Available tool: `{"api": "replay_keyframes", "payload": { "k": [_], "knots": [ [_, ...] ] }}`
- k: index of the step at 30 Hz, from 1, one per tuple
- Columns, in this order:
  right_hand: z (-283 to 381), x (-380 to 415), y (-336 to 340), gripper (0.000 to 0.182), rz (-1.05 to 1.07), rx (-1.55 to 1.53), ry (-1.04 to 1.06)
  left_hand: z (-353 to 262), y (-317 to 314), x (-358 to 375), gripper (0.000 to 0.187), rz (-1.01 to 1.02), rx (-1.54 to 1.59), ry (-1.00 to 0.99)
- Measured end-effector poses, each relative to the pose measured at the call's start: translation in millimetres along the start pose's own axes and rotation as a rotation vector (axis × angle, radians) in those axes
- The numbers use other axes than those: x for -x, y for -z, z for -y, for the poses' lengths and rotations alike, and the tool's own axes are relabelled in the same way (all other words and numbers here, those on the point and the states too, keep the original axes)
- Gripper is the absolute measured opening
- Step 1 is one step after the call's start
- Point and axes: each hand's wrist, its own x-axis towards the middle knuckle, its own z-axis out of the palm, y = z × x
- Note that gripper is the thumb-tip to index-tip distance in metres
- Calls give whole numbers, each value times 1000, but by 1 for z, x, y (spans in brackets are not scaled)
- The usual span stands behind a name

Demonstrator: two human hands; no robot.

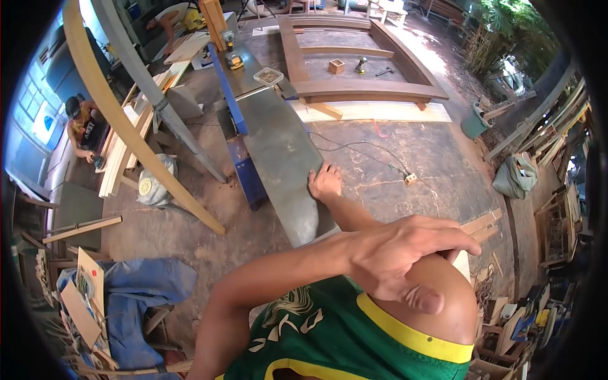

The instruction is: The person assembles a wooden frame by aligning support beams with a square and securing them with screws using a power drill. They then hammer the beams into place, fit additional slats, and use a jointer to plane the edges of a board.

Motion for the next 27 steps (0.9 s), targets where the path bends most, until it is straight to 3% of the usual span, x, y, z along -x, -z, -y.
{"api": "replay_keyframes", "payload": {
  "k": [3,5,8,15,17,20,22,23,25,27],
  "knots": [
    [0,-1,2,67,-4,20,4,17,-1,-8,99,50,63,11],
    [2,2,17,66,123,-68,-18,22,1,-10,101,76,113,14],
    [-1,0,2,63,-21,-54,22,23,10,-12,104,128,113,33],
    [-2,-3,0,62,-55,-32,12,31,10,-22,111,90,142,-12],
    [0,0,11,64,63,-77,1,38,8,-20,112,115,183,-13],
    [-1,0,2,64,-18,-38,5,41,10,-18,114,136,119,-77],
    [-3,-2,1,64,-18,-40,1,32,15,-9,116,141,160,149],
    [-3,-3,0,64,-12,-45,4,32,17,-13,116,143,162,151],
    [-4,0,5,64,19,-65,9,33,19,-23,116,70,65,-43],
    [-1,-1,8,64,30,-83,22,36,11,-25,116,75,141,-63]
  ]
}}
